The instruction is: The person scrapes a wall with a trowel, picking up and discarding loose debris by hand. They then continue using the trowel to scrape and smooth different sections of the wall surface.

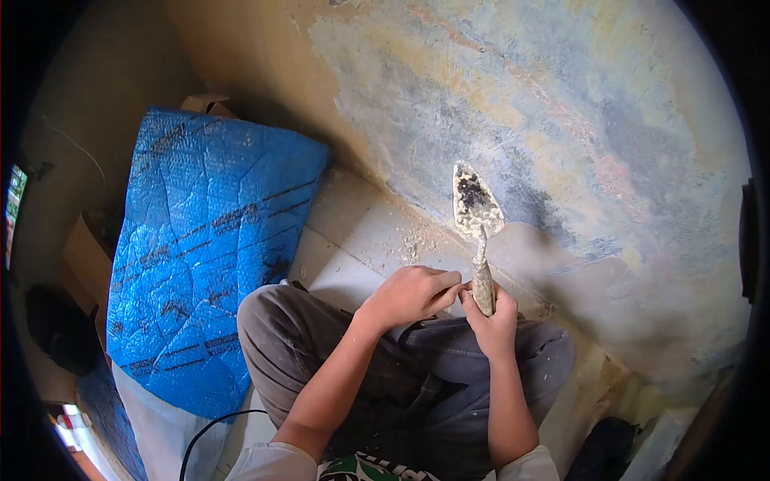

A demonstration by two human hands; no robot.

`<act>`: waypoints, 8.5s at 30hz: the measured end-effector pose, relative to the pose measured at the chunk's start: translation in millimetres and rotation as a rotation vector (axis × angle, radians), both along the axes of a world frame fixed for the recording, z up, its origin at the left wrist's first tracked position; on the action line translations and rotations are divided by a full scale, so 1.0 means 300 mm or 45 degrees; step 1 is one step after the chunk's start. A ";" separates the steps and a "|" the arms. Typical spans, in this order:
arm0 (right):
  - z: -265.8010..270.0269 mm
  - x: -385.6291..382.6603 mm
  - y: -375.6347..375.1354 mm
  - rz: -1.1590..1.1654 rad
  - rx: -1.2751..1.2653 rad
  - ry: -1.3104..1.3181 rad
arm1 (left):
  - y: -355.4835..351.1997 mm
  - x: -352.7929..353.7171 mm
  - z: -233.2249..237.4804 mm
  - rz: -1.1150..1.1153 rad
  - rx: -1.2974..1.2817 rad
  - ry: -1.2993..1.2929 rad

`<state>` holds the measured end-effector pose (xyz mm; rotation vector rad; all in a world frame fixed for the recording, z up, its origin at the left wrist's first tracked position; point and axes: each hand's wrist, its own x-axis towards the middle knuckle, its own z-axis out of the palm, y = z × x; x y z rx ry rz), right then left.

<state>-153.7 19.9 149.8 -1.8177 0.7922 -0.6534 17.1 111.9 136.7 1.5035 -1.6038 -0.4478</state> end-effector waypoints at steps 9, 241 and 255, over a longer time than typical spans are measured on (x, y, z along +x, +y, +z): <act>-0.017 -0.001 -0.004 0.035 -0.002 0.040 | 0.004 0.004 -0.013 -0.023 0.065 0.027; -0.179 0.399 -0.284 0.149 0.337 -0.009 | -0.386 0.015 -0.056 1.007 -0.634 0.217; -0.192 0.449 -0.398 0.221 -0.214 0.142 | -0.537 0.089 -0.068 1.164 -0.711 0.365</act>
